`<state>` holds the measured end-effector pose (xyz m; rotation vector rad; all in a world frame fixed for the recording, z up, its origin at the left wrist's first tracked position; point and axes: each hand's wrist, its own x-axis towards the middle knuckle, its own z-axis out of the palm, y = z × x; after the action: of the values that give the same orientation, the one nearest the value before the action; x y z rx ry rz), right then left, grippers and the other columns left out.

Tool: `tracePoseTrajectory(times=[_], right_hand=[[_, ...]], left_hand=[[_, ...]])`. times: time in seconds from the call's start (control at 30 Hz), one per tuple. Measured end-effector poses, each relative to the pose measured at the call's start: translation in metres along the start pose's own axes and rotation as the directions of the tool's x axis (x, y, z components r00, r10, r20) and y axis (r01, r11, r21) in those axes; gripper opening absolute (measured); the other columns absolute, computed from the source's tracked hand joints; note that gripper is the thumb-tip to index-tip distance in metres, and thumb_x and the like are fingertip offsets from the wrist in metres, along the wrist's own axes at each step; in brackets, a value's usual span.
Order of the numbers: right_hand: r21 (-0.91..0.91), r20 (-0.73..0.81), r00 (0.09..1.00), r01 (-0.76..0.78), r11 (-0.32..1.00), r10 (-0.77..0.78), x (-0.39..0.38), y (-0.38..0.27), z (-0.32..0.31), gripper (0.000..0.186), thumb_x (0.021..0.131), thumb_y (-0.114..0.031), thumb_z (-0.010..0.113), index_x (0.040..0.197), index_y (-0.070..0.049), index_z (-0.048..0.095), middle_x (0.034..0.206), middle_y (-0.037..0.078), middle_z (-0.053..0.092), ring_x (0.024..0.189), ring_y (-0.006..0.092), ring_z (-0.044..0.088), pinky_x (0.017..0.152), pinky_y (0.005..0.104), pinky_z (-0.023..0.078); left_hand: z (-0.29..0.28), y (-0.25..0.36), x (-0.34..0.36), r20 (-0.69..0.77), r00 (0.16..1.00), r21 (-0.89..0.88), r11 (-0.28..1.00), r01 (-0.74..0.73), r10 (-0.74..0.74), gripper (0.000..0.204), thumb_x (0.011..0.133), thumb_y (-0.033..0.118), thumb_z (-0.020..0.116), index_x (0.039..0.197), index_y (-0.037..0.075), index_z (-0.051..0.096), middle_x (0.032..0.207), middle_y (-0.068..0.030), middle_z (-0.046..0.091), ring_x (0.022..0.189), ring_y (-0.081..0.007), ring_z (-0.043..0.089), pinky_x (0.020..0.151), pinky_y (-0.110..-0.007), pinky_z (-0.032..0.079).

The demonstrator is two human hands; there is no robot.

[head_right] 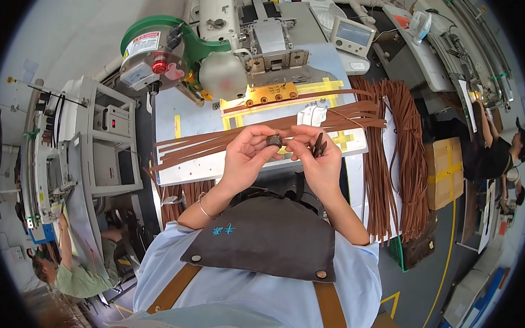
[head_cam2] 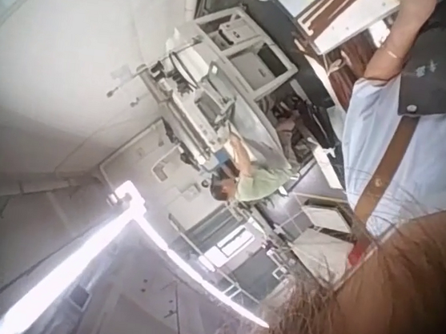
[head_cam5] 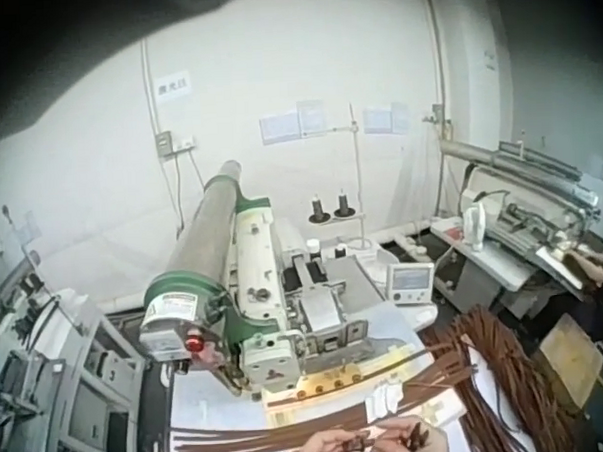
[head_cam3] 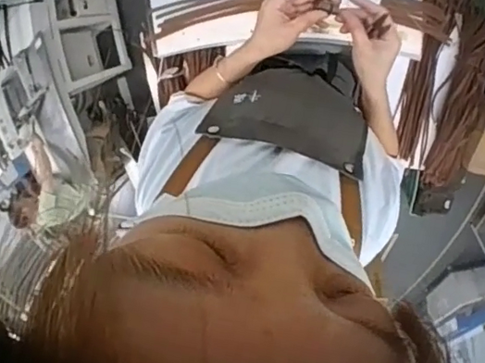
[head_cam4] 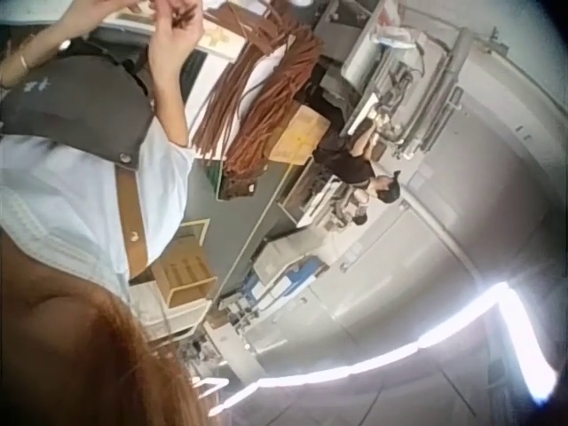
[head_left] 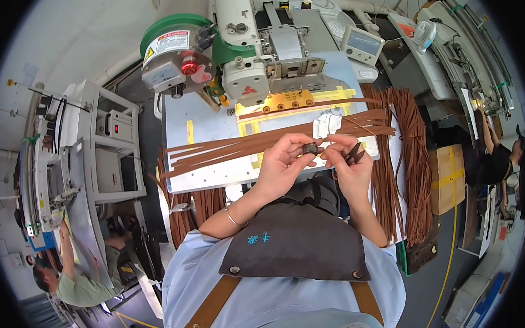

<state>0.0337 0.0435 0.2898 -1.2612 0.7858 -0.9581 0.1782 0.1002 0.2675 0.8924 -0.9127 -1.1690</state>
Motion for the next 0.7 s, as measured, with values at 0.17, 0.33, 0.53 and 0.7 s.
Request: tracePoseTrajectory(times=[0.17, 0.33, 0.53, 0.7], right_hand=[[-0.027, 0.038, 0.994, 0.103, 0.994, -0.102, -0.002, 0.006, 0.005, 0.023, 0.083, 0.004, 0.057, 0.103, 0.001, 0.046, 0.081, 0.010, 0.063, 0.073, 0.0114, 0.059, 0.059, 0.0212, 0.046], [-0.041, 0.001, 0.994, 0.112, 0.993, -0.112, -0.001, 0.007, 0.008, 0.023, 0.083, 0.005, 0.057, 0.103, 0.002, 0.046, 0.081, 0.012, 0.063, 0.071, 0.0127, 0.059, 0.061, 0.0218, 0.047], [-0.049, -0.034, 0.985, 0.168, 0.984, -0.170, 0.005, 0.008, 0.008, 0.017, 0.082, 0.003, 0.058, 0.098, 0.004, 0.052, 0.081, 0.013, 0.064, 0.069, 0.0136, 0.060, 0.062, 0.0214, 0.047], [-0.026, -0.028, 0.995, 0.100, 0.995, -0.100, 0.007, 0.011, 0.006, 0.009, 0.082, 0.000, 0.061, 0.089, 0.003, 0.058, 0.079, 0.012, 0.065, 0.070, 0.0118, 0.060, 0.061, 0.0194, 0.046]], left_hand=[[-0.006, 0.002, -0.008, -0.039, 0.999, -0.030, 1.000, -0.008, 0.007, 0.024, 0.085, -0.006, 0.052, 0.108, -0.002, 0.045, 0.108, -0.0119, 0.059, 0.099, -0.0165, 0.059, 0.076, -0.026, 0.052], [-0.011, 0.004, -0.016, -0.065, 0.998, -0.022, 0.999, -0.026, 0.024, 0.023, 0.085, -0.006, 0.052, 0.107, -0.001, 0.046, 0.105, -0.0113, 0.060, 0.098, -0.0163, 0.059, 0.075, -0.025, 0.052], [-0.016, 0.006, -0.023, -0.090, 0.996, 0.036, 0.999, -0.009, 0.012, 0.023, 0.085, -0.005, 0.052, 0.106, -0.001, 0.046, 0.105, -0.0114, 0.060, 0.098, -0.0177, 0.060, 0.074, -0.025, 0.053], [-0.020, 0.008, -0.026, -0.067, 0.998, 0.096, 0.995, -0.016, 0.022, 0.023, 0.085, -0.007, 0.049, 0.106, 0.000, 0.043, 0.110, -0.0164, 0.058, 0.100, -0.0233, 0.060, 0.075, -0.028, 0.053]])
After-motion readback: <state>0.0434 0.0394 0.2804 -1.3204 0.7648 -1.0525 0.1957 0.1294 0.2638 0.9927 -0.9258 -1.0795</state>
